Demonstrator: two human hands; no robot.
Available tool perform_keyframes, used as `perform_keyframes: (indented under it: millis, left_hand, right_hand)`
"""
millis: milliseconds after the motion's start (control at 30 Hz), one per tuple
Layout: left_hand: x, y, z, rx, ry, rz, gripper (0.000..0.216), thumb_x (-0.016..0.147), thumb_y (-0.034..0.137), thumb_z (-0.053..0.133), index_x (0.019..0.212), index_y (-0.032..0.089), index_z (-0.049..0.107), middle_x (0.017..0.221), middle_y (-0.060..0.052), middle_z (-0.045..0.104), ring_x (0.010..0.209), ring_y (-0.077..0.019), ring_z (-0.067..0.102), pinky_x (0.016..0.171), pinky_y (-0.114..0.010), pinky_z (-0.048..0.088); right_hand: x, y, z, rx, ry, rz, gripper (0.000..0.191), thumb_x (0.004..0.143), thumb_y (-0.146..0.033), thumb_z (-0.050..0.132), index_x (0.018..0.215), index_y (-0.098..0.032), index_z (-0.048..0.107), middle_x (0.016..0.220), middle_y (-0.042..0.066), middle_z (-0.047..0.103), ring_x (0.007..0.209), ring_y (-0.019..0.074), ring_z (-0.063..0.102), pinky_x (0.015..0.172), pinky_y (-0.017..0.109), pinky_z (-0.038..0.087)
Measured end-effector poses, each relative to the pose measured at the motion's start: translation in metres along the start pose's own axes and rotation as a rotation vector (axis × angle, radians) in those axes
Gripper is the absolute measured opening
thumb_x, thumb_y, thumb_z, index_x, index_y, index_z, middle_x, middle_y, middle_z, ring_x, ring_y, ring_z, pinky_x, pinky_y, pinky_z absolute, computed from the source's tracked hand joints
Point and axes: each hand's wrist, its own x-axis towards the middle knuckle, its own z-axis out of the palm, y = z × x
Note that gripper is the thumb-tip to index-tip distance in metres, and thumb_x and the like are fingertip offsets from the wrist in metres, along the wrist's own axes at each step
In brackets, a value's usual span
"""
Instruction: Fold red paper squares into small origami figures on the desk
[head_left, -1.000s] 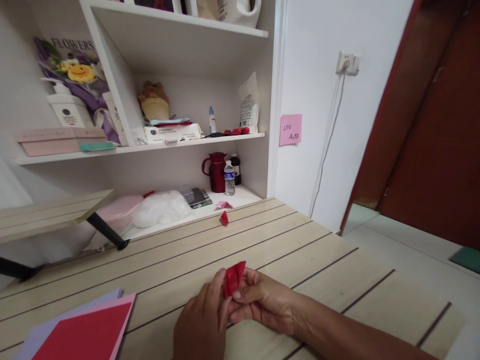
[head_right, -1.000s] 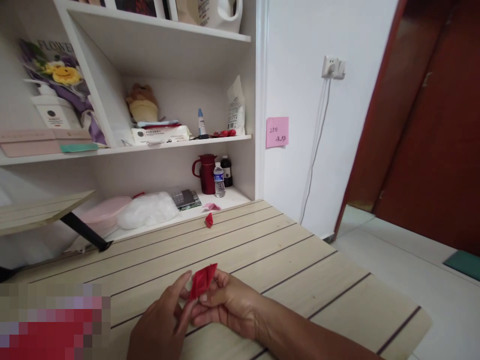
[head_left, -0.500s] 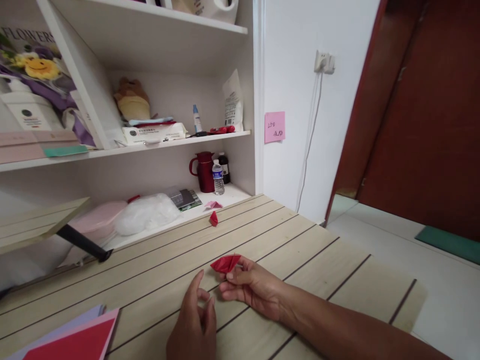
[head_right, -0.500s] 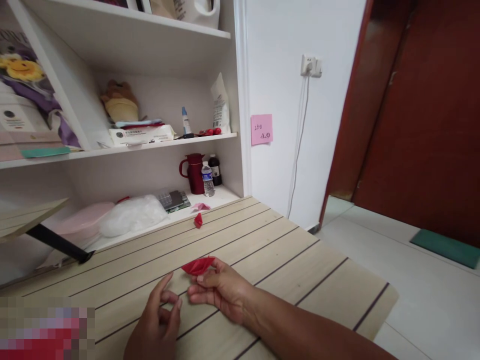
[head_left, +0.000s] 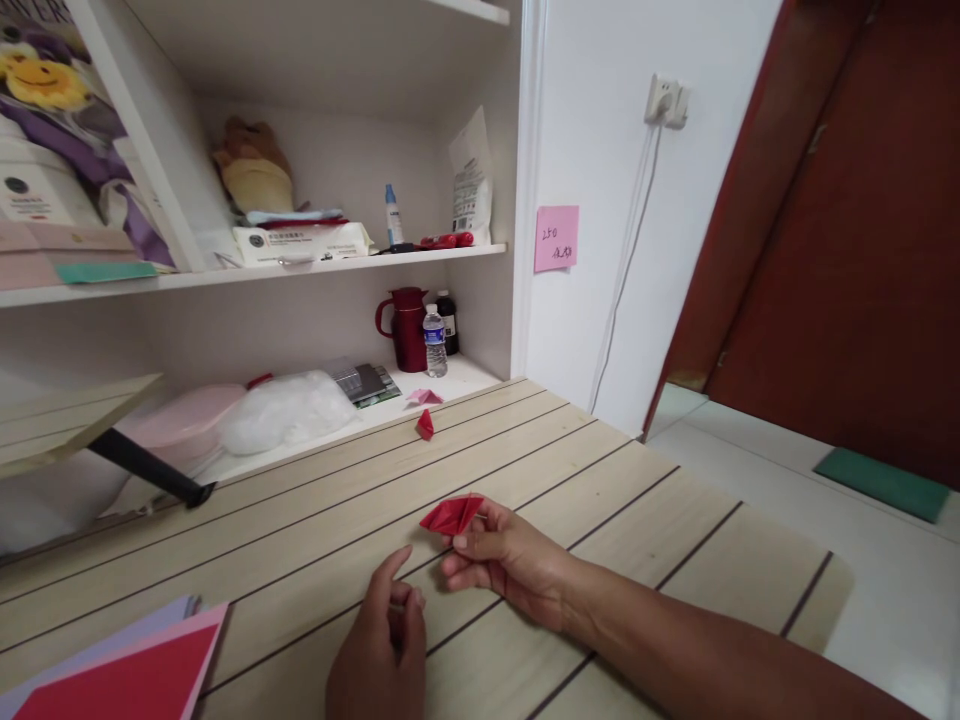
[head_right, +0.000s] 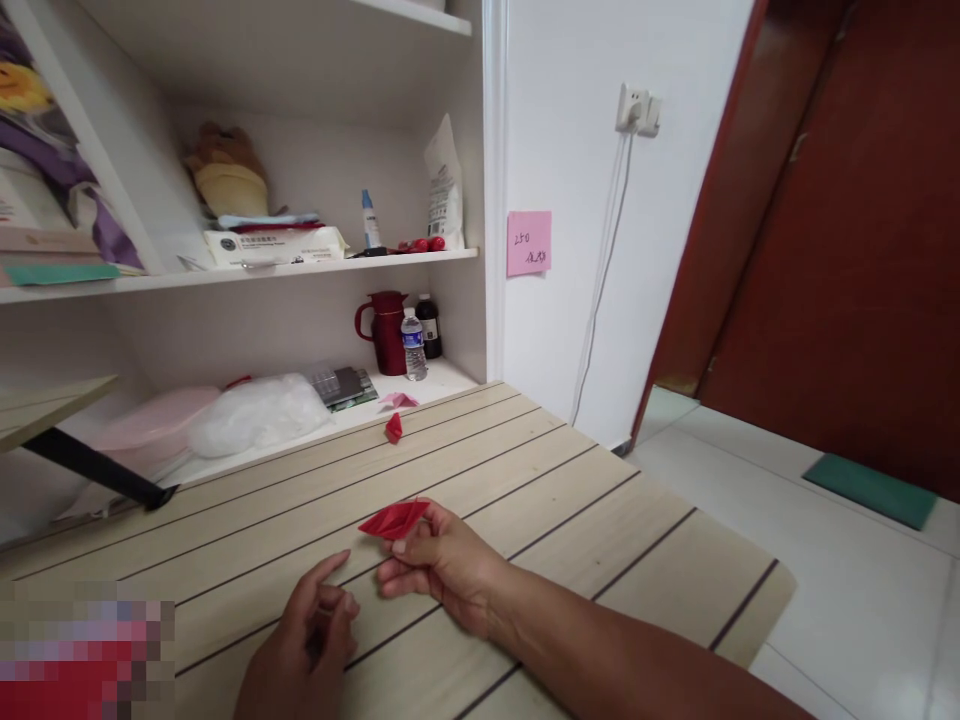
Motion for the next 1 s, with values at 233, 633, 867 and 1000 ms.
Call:
perform_keyframes:
  millis: [233,633,867,1000]
  left_hand:
    - [0.001,-0.002,0.003,-0.171,0.053,0.091,0.04,0.087,0.045,0.05,0.119,0.022,0.058,0.102,-0.005,0.066,0.069,-0.0162,0.063,0.069,-0.034,0.053]
    - [-0.003,0.001,0.003,-0.21,-0.01,0.049,0.049,0.087,0.051,0.053,0.127,0.022,0.054,0.115,-0.008,0.065,0.078,-0.0186,0.065,0.078,-0.04,0.053]
    - [-0.004,0.004,-0.001,-0.227,-0.094,-0.011,0.054,0.088,0.053,0.051,0.133,0.022,0.049,0.111,-0.007,0.068,0.081,-0.0199,0.067,0.08,-0.041,0.051]
    - [-0.004,0.006,-0.001,-0.252,-0.129,-0.043,0.056,0.087,0.055,0.052,0.132,0.023,0.049,0.097,-0.004,0.072,0.079,-0.0217,0.068,0.079,-0.041,0.052]
  right_hand:
    - [-0.003,0.0,-0.001,-0.03,-0.078,0.034,0.04,0.064,-0.019,0.088,0.097,-0.014,0.064,0.082,0.002,0.072,0.065,0.0137,0.071,0.066,0.028,0.058]
    - [-0.008,-0.002,-0.002,-0.054,-0.161,0.085,0.034,0.069,-0.019,0.086,0.096,-0.012,0.067,0.086,0.004,0.072,0.062,0.0125,0.069,0.062,0.027,0.059]
    - [-0.01,-0.002,-0.003,-0.086,-0.223,0.106,0.035,0.071,-0.02,0.084,0.1,-0.012,0.067,0.087,0.005,0.072,0.064,0.0122,0.069,0.063,0.025,0.058]
    - [-0.011,-0.002,-0.003,-0.094,-0.231,0.122,0.032,0.07,-0.021,0.084,0.095,-0.011,0.066,0.081,0.005,0.073,0.063,0.0123,0.069,0.062,0.024,0.057]
